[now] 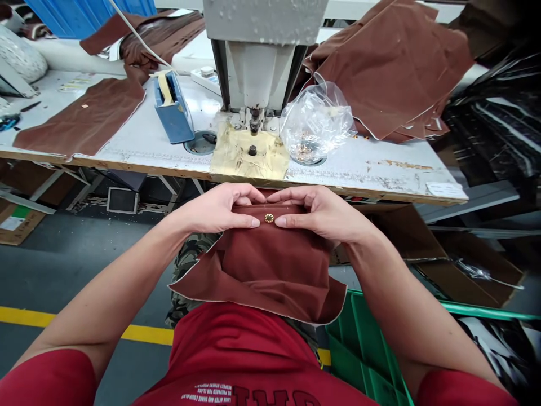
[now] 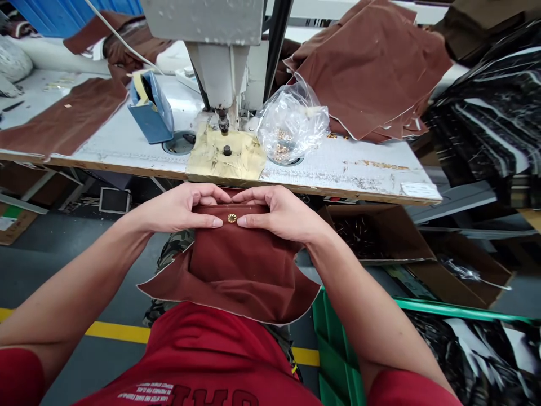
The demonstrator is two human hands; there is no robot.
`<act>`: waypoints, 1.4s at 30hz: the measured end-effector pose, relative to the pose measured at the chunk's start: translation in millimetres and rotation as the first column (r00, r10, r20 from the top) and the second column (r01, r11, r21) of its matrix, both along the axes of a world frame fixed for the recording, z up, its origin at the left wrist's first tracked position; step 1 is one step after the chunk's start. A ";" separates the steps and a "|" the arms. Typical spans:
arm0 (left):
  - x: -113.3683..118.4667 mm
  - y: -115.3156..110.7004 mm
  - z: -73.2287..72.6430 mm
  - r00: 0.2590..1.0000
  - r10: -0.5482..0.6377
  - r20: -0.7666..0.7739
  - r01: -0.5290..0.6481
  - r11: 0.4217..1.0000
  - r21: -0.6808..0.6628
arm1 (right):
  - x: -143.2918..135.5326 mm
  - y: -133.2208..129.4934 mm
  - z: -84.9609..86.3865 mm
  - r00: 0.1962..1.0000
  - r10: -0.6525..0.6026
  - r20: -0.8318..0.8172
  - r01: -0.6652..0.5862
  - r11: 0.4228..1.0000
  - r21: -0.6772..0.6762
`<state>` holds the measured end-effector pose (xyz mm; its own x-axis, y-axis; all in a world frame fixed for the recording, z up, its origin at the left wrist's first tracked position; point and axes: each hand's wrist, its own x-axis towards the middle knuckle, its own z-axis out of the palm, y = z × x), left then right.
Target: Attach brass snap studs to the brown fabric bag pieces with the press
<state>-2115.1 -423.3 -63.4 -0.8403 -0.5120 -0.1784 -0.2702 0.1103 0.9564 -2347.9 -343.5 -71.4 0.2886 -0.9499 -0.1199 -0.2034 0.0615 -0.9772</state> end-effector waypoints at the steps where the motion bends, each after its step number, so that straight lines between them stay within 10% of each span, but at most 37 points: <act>1: 1.7 -1.1 -2.3 1.000 0.008 0.018 -0.008 1.000 -0.001 | 0.0 -2.1 -1.6 0.999 0.008 -0.038 -0.009 1.000 -0.029; 7: 15.3 -5.3 -42.2 0.953 0.290 0.083 -0.296 0.953 0.071 | 7.3 -5.0 -15.9 0.770 -0.305 -0.560 0.052 0.905 -0.422; 12: 18.6 1.2 -77.6 0.700 0.713 -0.030 -0.633 0.639 0.437 | 37.4 20.3 -24.2 0.643 -0.316 -0.697 -0.006 0.909 -0.418; 16: 1.6 21.9 -85.7 0.552 0.831 -0.069 -0.629 0.469 0.619 | 66.3 36.2 -36.7 0.568 -0.366 -0.737 -0.023 0.888 -0.459; 27: -36.2 82.2 -101.7 0.516 0.855 -0.046 -0.370 0.271 0.889 | 62.9 40.3 -106.3 0.534 -0.486 -0.692 0.107 0.851 -0.515; 30: -21.6 87.6 -102.6 0.675 0.737 -0.044 -0.498 0.499 0.709 | 60.1 42.0 -109.6 0.518 -0.508 -0.688 0.080 0.830 -0.552; 33: -3.8 85.8 -95.6 0.770 0.638 -0.008 -0.638 0.770 -0.025 | 58.0 41.6 -108.9 0.497 -0.530 -0.688 0.047 0.807 -0.588; 36: 7.8 68.0 -87.5 0.821 0.571 -0.004 -0.402 0.574 -0.713 | 54.7 40.7 -102.7 0.473 -0.551 -0.688 0.022 0.788 -0.616; 38: 10.5 49.1 -85.3 0.882 0.469 0.042 -0.229 0.504 -0.833 | 51.9 39.7 -95.0 0.467 -0.550 -0.693 0.003 0.784 -0.621; 42: 9.2 14.4 -82.9 0.956 0.291 0.031 -0.146 0.564 -0.813 | 44.7 32.8 -77.0 0.464 -0.533 -0.708 -0.004 0.798 -0.603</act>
<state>-2105.9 -408.9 -146.3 -0.6836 -0.6713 0.2864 -0.5173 0.7225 0.4587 -2303.1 -310.8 -148.4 0.0317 -0.9454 0.3242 -0.9603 -0.1187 -0.2524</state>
